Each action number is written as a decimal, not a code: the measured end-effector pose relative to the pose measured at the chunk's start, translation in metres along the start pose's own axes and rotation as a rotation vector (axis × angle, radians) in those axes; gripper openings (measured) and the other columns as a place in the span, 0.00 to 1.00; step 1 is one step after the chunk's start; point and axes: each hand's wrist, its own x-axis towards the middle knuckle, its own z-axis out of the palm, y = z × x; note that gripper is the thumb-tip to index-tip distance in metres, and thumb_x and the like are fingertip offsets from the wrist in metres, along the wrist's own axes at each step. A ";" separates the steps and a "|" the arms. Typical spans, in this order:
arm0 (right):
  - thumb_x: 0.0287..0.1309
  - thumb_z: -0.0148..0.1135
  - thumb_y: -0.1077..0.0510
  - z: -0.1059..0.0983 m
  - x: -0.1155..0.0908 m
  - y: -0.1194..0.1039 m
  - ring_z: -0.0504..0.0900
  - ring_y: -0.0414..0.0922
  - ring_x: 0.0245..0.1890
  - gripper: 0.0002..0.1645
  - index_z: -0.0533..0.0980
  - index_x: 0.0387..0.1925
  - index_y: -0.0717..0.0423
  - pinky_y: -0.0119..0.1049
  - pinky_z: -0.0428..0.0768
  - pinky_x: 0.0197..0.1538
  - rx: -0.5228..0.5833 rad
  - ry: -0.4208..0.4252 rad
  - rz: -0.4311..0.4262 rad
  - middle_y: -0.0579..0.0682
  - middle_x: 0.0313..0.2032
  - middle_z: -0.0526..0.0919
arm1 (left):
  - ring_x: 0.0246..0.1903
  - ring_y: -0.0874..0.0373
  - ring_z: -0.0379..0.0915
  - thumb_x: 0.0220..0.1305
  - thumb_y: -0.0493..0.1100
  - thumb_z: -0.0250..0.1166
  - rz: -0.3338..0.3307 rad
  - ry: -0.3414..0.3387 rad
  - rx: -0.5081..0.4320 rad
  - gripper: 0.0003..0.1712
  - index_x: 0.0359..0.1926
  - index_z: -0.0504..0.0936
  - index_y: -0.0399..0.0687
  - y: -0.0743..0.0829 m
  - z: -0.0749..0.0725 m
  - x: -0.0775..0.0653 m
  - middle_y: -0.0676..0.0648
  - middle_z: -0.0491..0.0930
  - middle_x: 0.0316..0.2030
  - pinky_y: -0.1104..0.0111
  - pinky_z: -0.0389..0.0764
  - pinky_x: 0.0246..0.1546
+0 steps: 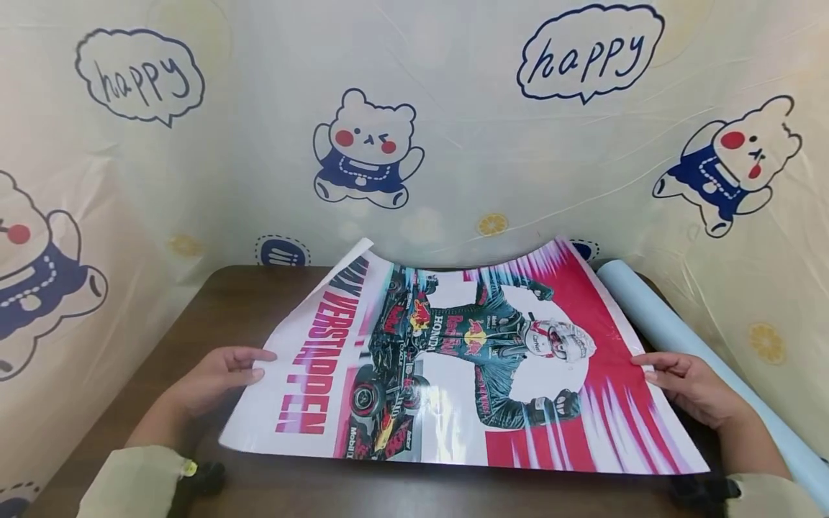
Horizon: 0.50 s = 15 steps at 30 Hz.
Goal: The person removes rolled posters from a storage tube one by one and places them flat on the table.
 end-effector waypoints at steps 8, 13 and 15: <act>0.73 0.44 0.65 0.012 -0.003 0.012 0.87 0.45 0.37 0.25 0.82 0.53 0.39 0.39 0.84 0.40 -0.067 0.122 -0.055 0.45 0.43 0.87 | 0.43 0.45 0.83 0.67 0.50 0.63 -0.087 0.177 0.083 0.26 0.63 0.76 0.45 0.002 0.012 -0.005 0.45 0.84 0.47 0.58 0.82 0.44; 0.71 0.42 0.69 0.014 -0.013 0.013 0.84 0.44 0.46 0.33 0.68 0.68 0.35 0.42 0.83 0.45 -0.034 -0.032 -0.075 0.44 0.53 0.82 | 0.45 0.42 0.81 0.68 0.42 0.61 -0.020 0.087 0.024 0.27 0.68 0.72 0.55 -0.001 0.014 -0.013 0.48 0.82 0.51 0.52 0.82 0.43; 0.70 0.41 0.72 0.015 -0.016 0.013 0.82 0.43 0.50 0.36 0.63 0.71 0.38 0.43 0.81 0.47 -0.003 -0.090 -0.111 0.45 0.56 0.80 | 0.47 0.41 0.80 0.67 0.35 0.61 0.041 0.018 -0.014 0.31 0.70 0.69 0.56 -0.006 0.013 -0.016 0.49 0.81 0.53 0.50 0.80 0.43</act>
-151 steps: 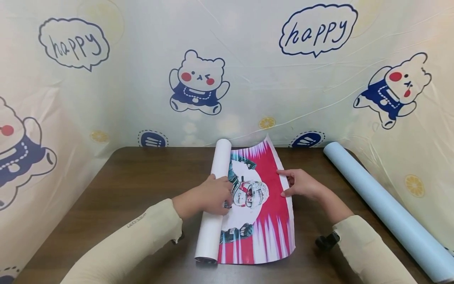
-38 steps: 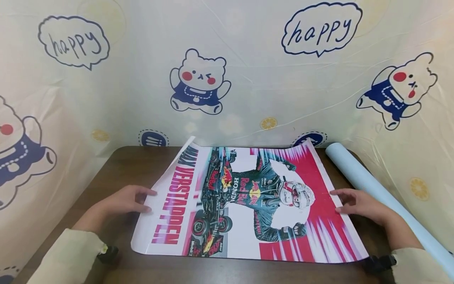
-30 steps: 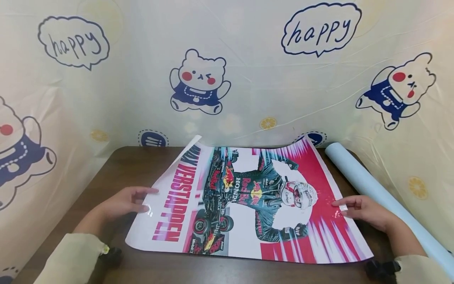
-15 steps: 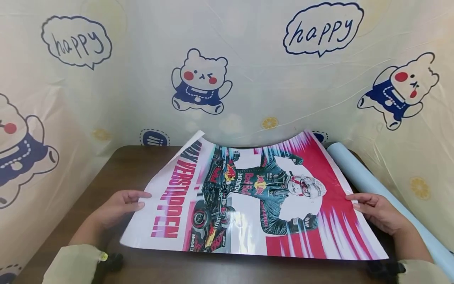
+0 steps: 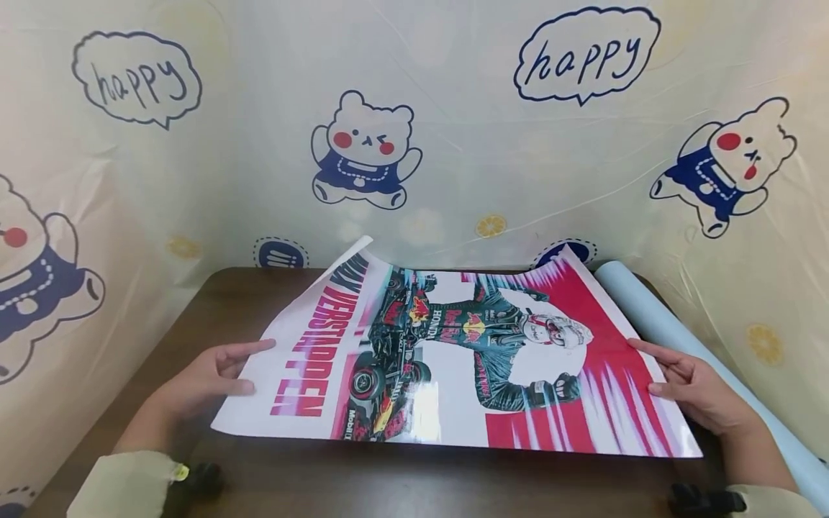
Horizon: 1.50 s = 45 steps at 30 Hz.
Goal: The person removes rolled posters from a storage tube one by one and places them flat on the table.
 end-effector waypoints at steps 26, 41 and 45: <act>0.70 0.54 0.58 0.021 0.014 0.001 0.84 0.44 0.24 0.22 0.74 0.50 0.78 0.34 0.82 0.30 -0.662 0.444 0.102 0.47 0.28 0.86 | 0.34 0.43 0.82 0.71 0.53 0.57 -0.153 0.088 0.232 0.25 0.52 0.79 0.34 0.008 0.009 0.014 0.40 0.85 0.38 0.57 0.82 0.37; 0.66 0.60 0.56 0.023 0.027 0.000 0.81 0.42 0.27 0.26 0.73 0.58 0.72 0.35 0.81 0.29 -0.771 0.309 0.176 0.55 0.35 0.86 | 0.33 0.50 0.78 0.66 0.56 0.63 -0.189 0.157 0.464 0.23 0.46 0.85 0.40 0.007 0.017 0.018 0.46 0.84 0.34 0.61 0.78 0.38; 0.62 0.64 0.56 0.020 0.026 -0.003 0.79 0.42 0.28 0.29 0.73 0.60 0.69 0.35 0.81 0.31 -0.781 0.266 0.198 0.54 0.31 0.83 | 0.40 0.50 0.77 0.60 0.53 0.69 -0.174 0.128 0.535 0.25 0.51 0.84 0.40 0.006 0.006 0.009 0.45 0.84 0.40 0.54 0.80 0.42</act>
